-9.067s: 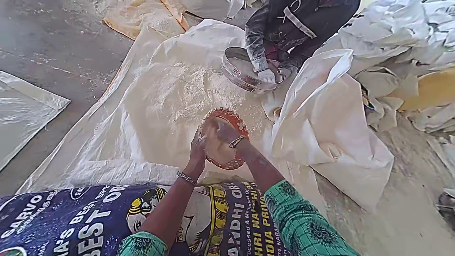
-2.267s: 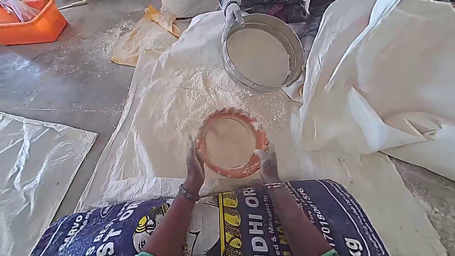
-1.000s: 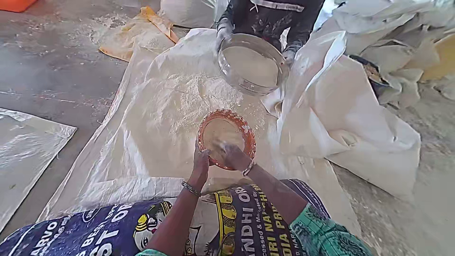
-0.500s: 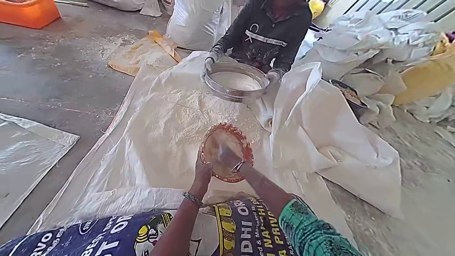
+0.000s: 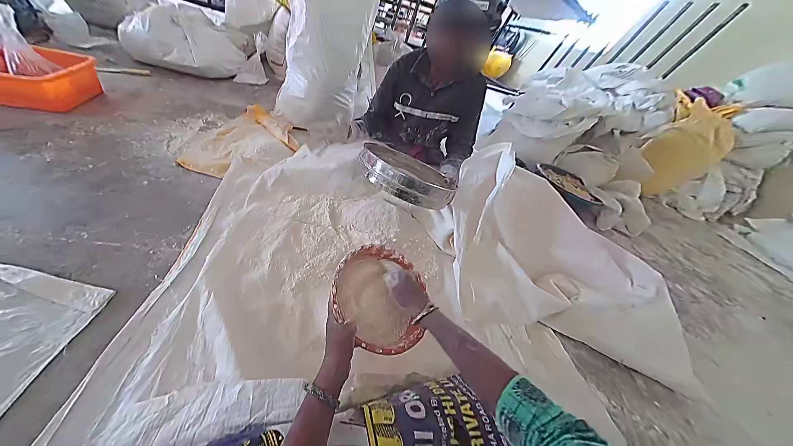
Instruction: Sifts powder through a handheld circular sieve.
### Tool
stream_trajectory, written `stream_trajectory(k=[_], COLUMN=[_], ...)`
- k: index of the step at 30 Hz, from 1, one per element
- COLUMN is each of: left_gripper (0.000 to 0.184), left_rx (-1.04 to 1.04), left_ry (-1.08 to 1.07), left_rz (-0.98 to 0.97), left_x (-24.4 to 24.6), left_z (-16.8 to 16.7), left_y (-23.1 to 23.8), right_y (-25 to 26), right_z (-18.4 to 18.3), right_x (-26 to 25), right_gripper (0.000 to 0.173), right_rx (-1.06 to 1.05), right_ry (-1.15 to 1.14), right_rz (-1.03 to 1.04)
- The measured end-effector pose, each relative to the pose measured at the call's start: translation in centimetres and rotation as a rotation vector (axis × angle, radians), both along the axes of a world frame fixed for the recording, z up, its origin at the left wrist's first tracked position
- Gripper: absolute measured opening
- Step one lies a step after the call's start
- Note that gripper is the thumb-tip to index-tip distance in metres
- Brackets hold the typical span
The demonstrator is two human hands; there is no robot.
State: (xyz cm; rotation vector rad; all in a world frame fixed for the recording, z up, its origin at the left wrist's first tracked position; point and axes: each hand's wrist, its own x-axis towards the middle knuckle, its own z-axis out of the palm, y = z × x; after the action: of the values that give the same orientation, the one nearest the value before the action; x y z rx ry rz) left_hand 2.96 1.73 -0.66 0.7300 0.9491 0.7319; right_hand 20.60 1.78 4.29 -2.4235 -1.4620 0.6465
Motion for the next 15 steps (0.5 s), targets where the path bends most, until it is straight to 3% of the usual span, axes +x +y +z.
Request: stream_trajectory(k=[2, 5, 8, 12, 13, 15], left_gripper=[0.084, 0.080, 0.080, 0.082, 0.083, 0.081], left_rx=[-0.008, -0.022, -0.023, -0.059, -0.071, -0.113], left_ry=[-0.013, -0.045, 0.010, 0.044, 0.034, 0.004], left_rz=[-0.013, 0.020, 0.015, -0.013, -0.022, -0.028], left_x=[-0.2, -0.7, -0.7, 0.5, 0.6, 0.5], left_z=[-0.4, -1.2, -1.1, -0.8, -0.7, -0.5], left_y=[0.3, 0.8, 0.8, 0.8, 0.8, 0.6], right_y=[0.8, -0.3, -2.6, -4.3, -4.4, -3.8], right_z=[-0.8, -1.4, -0.9, 1.1, 1.2, 0.9], right_x=[-3.1, -5.8, -3.7, 0.2, 1.0, 2.0], right_gripper=[0.048, 0.053, 0.041, 0.036, 0.034, 0.037], right_rx=[-0.041, -0.043, -0.167, -0.584, -0.547, -0.277], right_ry=[0.174, 0.204, 0.185, -0.058, -0.140, -0.259], right_rz=[0.071, 0.527, 0.861, 0.833, 0.797, 0.846])
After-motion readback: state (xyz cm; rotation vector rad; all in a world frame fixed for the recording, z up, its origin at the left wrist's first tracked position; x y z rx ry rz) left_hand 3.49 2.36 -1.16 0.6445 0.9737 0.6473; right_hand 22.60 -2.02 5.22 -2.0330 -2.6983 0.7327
